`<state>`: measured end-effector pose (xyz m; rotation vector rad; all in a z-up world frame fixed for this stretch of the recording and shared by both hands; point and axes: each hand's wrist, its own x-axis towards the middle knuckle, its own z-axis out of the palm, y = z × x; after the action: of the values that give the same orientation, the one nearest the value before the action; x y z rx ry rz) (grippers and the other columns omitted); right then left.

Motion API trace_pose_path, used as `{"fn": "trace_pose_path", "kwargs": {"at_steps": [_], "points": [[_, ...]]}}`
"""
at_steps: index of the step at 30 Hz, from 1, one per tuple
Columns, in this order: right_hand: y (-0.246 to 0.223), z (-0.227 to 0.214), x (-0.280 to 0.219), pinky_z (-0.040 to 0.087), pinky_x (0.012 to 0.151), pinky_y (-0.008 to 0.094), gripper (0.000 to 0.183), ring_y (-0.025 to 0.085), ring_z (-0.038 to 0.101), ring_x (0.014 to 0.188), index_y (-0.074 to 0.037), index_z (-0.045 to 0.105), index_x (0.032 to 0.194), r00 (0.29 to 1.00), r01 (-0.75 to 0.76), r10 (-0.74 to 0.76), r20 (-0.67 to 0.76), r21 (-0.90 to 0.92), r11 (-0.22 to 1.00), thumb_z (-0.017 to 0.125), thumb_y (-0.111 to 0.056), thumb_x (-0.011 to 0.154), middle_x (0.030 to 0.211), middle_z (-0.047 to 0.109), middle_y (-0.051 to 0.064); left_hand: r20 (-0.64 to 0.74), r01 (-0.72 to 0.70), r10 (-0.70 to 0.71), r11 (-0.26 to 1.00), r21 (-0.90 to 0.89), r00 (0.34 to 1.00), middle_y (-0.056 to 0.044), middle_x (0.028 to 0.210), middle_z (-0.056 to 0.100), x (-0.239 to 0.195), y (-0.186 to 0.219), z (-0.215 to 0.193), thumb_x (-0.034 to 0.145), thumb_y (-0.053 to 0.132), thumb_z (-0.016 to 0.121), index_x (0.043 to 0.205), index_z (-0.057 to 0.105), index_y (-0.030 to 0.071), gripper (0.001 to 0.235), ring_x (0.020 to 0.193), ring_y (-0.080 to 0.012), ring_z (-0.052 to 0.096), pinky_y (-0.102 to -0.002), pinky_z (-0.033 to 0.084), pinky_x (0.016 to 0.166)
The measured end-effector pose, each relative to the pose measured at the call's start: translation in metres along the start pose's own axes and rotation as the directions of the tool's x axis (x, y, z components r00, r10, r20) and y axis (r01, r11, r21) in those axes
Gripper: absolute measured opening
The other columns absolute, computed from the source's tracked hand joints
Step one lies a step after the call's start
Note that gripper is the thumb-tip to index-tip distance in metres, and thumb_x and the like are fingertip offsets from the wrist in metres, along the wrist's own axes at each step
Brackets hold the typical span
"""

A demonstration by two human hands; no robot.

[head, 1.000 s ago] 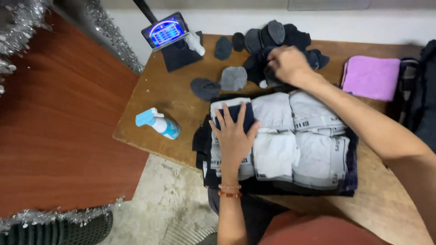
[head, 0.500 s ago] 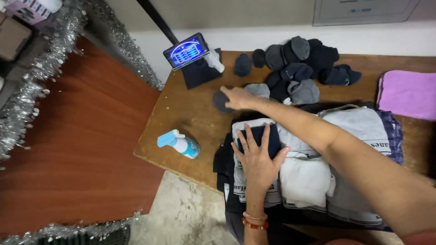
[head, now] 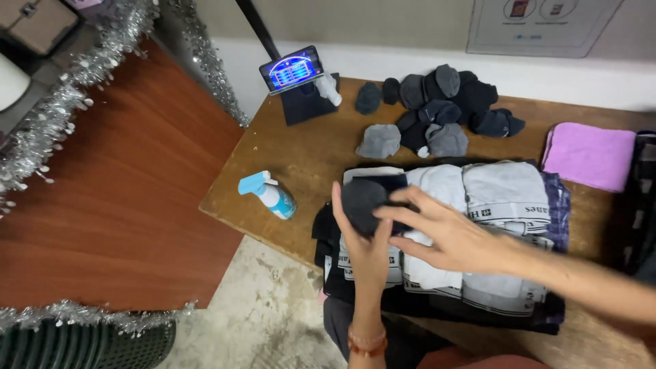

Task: The person folds a pile of underwear and socks on a wooden table. They methodically fold each item, including white and grey briefs and various colored socks, and stack them neatly on the table.

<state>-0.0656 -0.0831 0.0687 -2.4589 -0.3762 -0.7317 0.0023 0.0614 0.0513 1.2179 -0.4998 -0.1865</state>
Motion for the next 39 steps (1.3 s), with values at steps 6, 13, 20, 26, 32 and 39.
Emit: {"fn": "trace_pose_path", "kwargs": {"at_steps": [6,13,20,26,32,39], "points": [[-0.022,-0.004,-0.033,0.059,0.096,0.033,0.064,0.021,0.073,0.103,-0.009,0.044,0.141,0.956,-0.289,0.287,0.057,0.341,0.895,0.077,-0.015,0.086,0.126,0.061,0.011,-0.015,-0.044,0.05,0.96,0.277,0.999,-0.016,0.171,0.017,-0.043,0.025,0.016,0.104,0.022,0.046,0.163,0.012,0.009,0.069,0.156,-0.0275,0.024,-0.04,0.026,0.121],[-0.021,0.02,-0.046,0.05,0.083,0.03,0.016,0.02,0.063,0.098,-0.003,0.061,0.115,0.93,-0.215,0.319,-0.184,0.433,0.875,0.056,-0.006,0.1,0.108,0.064,0.01,-0.072,-0.046,0.064,0.971,0.233,0.995,-0.014,0.161,0.036,-0.063,0.019,0.019,0.108,0.027,0.041,0.158,0.029,0.01,0.054,0.148,-0.0275,0.038,-0.041,0.035,0.119],[-0.015,0.03,-0.061,0.052,0.081,0.03,0.015,0.021,0.066,0.088,0.005,0.067,0.102,0.703,-0.244,0.644,0.302,0.953,-0.181,0.057,0.008,0.092,0.096,0.07,0.014,-0.319,0.298,-0.51,0.796,-0.526,0.799,-0.022,0.137,0.062,-0.053,0.035,0.02,0.091,0.008,0.056,0.145,0.056,0.004,0.054,0.123,-0.0334,0.061,-0.042,0.05,0.1],[-0.018,0.053,-0.072,0.044,0.063,0.026,0.027,0.014,0.06,0.06,0.002,0.07,0.115,0.546,-0.225,0.685,0.482,0.872,-0.434,0.064,0.003,0.088,0.073,0.068,0.007,-0.286,0.313,-0.635,0.662,-0.681,0.718,-0.018,0.146,0.06,-0.056,-0.003,-0.015,0.094,0.002,0.053,0.146,0.056,0.002,0.053,0.128,-0.0302,0.058,-0.042,0.046,0.11],[-0.009,0.082,-0.059,0.059,0.082,0.042,0.028,0.024,0.074,0.088,0.003,0.071,0.121,0.528,-0.268,0.78,0.335,0.938,-0.222,0.064,-0.009,0.097,0.1,0.077,0.022,-0.244,0.291,-0.538,0.722,-0.628,0.807,-0.018,0.123,0.068,-0.058,-0.007,-0.015,0.1,0.017,0.053,0.132,0.064,0.001,0.037,0.111,-0.0293,0.064,-0.042,0.051,0.101],[-0.002,0.074,-0.021,0.064,0.071,0.044,0.025,0.03,0.078,0.079,-0.003,0.075,0.117,0.585,-0.359,0.695,0.419,0.901,-0.241,0.062,-0.016,0.101,0.089,0.077,0.022,-0.313,0.2,-0.408,0.826,-0.528,0.858,-0.021,0.121,0.069,-0.051,0.009,-0.003,0.102,0.019,0.054,0.132,0.063,-0.001,0.038,0.109,-0.0288,0.066,-0.043,0.053,0.099]]}}
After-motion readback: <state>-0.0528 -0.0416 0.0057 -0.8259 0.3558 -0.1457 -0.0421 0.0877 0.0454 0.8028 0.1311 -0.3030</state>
